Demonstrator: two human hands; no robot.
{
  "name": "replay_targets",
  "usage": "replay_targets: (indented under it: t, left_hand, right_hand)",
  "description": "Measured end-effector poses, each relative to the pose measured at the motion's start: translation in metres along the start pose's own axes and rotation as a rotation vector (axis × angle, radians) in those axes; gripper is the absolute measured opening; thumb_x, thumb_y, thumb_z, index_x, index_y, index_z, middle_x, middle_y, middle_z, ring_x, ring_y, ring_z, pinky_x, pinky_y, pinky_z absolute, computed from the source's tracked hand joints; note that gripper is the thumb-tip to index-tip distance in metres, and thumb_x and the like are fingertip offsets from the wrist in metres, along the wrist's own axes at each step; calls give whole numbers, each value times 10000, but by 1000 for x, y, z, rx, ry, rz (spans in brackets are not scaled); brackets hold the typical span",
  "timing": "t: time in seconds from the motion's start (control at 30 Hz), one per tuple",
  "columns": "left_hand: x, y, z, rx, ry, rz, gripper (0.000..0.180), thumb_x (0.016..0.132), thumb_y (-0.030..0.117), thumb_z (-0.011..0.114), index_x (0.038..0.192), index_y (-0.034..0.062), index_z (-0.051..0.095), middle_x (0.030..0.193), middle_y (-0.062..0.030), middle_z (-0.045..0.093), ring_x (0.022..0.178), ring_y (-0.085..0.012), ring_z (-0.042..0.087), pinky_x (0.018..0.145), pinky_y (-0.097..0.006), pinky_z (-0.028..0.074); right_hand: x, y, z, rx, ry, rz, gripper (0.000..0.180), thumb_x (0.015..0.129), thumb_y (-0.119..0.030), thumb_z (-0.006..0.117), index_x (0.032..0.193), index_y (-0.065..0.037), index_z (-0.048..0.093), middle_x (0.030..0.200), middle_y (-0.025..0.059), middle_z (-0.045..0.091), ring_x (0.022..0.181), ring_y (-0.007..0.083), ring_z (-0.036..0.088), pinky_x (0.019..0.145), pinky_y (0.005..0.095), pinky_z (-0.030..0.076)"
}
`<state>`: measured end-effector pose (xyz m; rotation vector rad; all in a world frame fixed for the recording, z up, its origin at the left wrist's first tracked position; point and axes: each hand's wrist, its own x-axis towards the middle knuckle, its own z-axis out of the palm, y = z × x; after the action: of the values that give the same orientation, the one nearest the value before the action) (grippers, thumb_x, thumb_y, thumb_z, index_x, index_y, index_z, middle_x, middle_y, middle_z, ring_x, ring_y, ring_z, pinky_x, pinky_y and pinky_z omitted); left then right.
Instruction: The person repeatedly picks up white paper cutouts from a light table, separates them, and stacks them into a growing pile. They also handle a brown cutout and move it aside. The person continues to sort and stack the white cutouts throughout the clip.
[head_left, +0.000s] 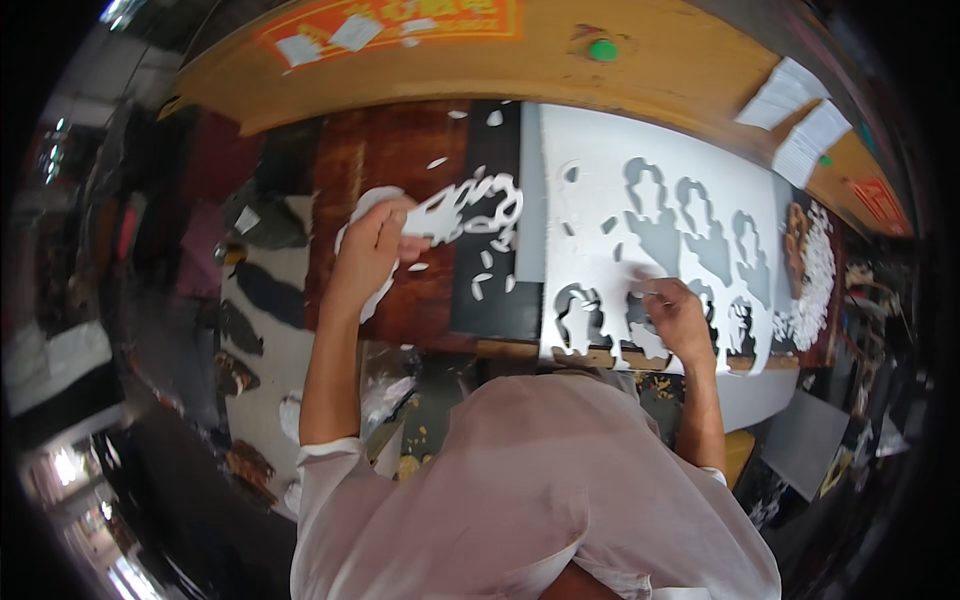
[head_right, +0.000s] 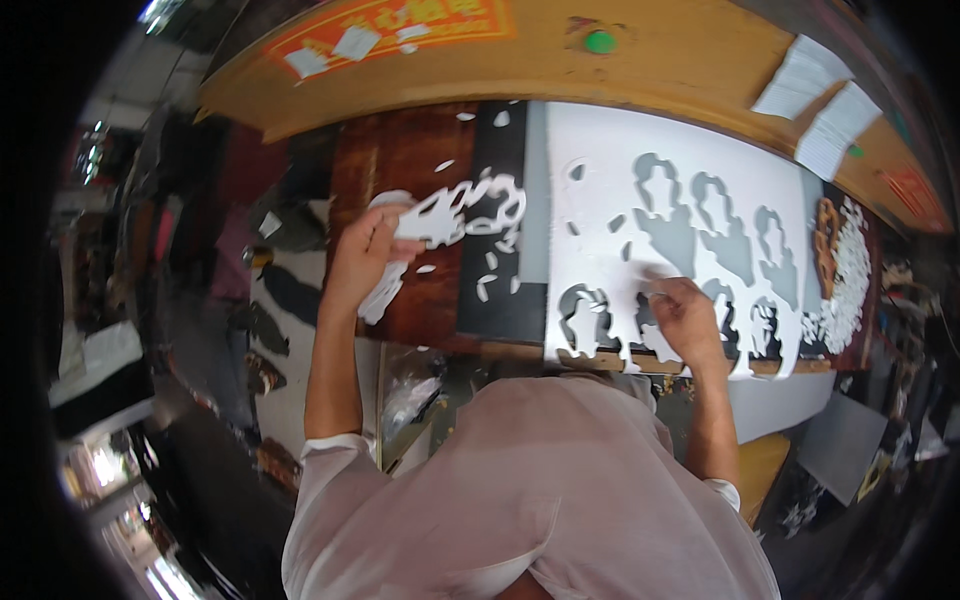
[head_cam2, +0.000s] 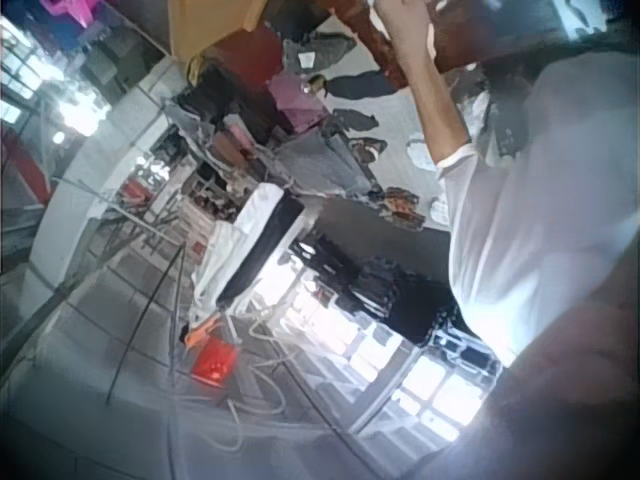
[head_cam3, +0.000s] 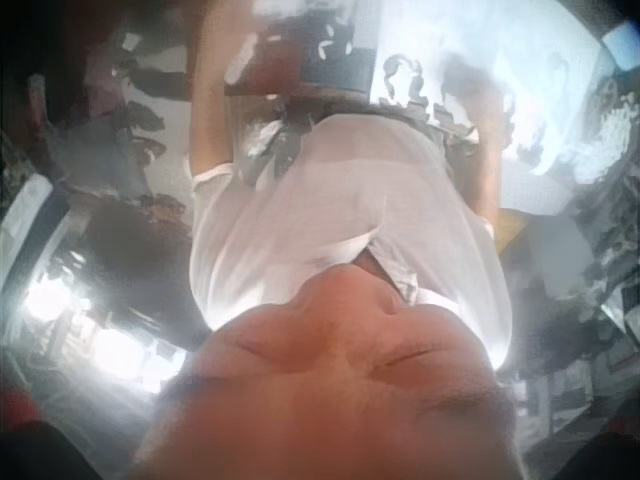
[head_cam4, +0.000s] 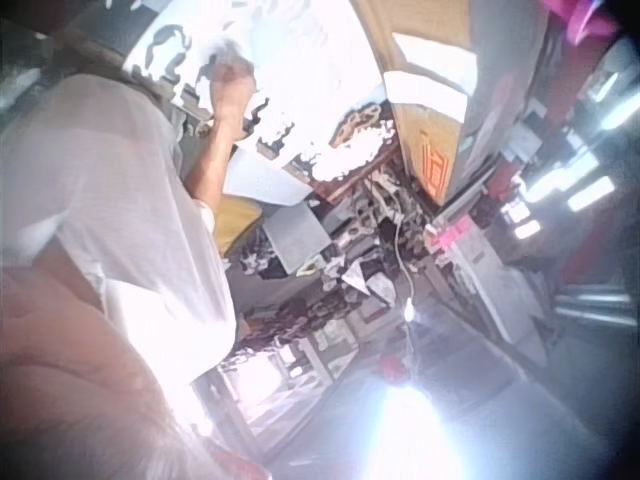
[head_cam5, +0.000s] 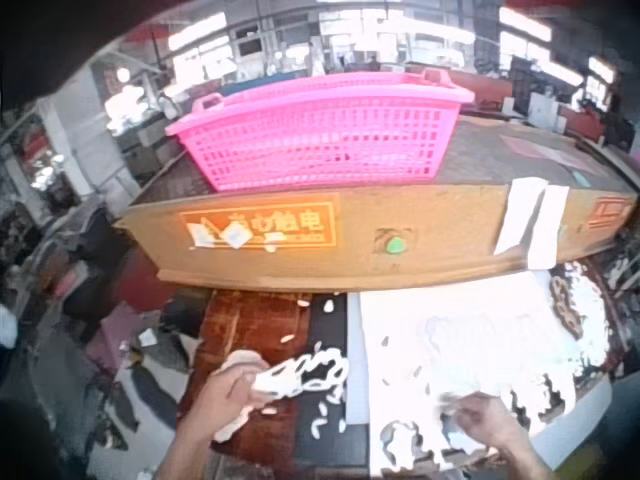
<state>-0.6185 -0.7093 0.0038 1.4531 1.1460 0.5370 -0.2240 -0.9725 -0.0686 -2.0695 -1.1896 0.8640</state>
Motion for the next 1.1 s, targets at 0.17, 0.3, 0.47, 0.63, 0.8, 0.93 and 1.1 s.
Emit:
replay_targets:
  t: [0.17, 0.3, 0.47, 0.63, 0.8, 0.93, 1.1]
  left_hand:
    - [-35, 40, -59, 514, 233, 419, 301, 1153, 179, 506, 1309, -19, 670, 1116, -94, 787, 1059, -167, 746, 921, -305, 587]
    - [-55, -5, -74, 678, 384, 553, 254, 1096, 73, 547, 1304, 20, 684, 1243, -184, 746, 1163, -323, 724, 983, -372, 561]
    - [-87, -127, -49, 945, 296, 476, 264, 1002, 19, 614, 1250, 19, 705, 1332, -187, 696, 1254, -407, 634, 1090, -472, 498]
    - [-103, -148, -24, 1065, 445, 581, 395, 970, 127, 712, 1347, 35, 638, 1440, -239, 598, 1347, -511, 503, 1142, -607, 392]
    - [-80, -96, 68, 512, 297, 399, 273, 1012, 104, 666, 1267, 12, 688, 1293, -174, 698, 1203, -370, 656, 1067, -456, 501]
    - [-47, -74, 171, 329, 73, 420, 273, 984, 75, 694, 1252, 24, 692, 1197, -177, 724, 1057, -343, 707, 917, -414, 570]
    - [-1, -58, 247, 462, -127, 712, 470, 897, 80, 756, 1326, -41, 608, 1332, -231, 633, 1273, -450, 566, 1106, -519, 449]
  right_hand:
    - [19, -14, 24, 134, -106, -85, 245, 983, -34, 656, 1197, 65, 725, 1137, 161, 728, 903, 218, 720, 814, 314, 567]
    - [20, -28, 39, 184, -174, -82, 245, 989, -36, 654, 1210, 31, 737, 1095, 138, 730, 882, 198, 705, 814, 301, 560]
    - [14, -37, 35, -32, -227, -96, 251, 982, -69, 653, 1203, -22, 762, 1063, 144, 752, 843, 244, 723, 779, 367, 568]
    - [8, -16, 14, 92, -85, 86, 284, 996, -187, 697, 1232, -45, 767, 1109, 182, 755, 929, 271, 726, 839, 375, 567]
    - [-3, -2, 4, -34, 189, 273, 369, 985, -265, 726, 1246, -6, 756, 1137, 187, 759, 912, 253, 716, 856, 377, 570]
    - [-9, 9, 19, 585, -126, 574, 393, 1007, -248, 722, 1264, 48, 732, 1079, 74, 746, 960, 149, 706, 845, 307, 574]
    - [2, 29, 39, 1019, -227, 569, 259, 939, -286, 824, 1035, -55, 758, 902, -23, 659, 766, 60, 549, 669, 238, 423]
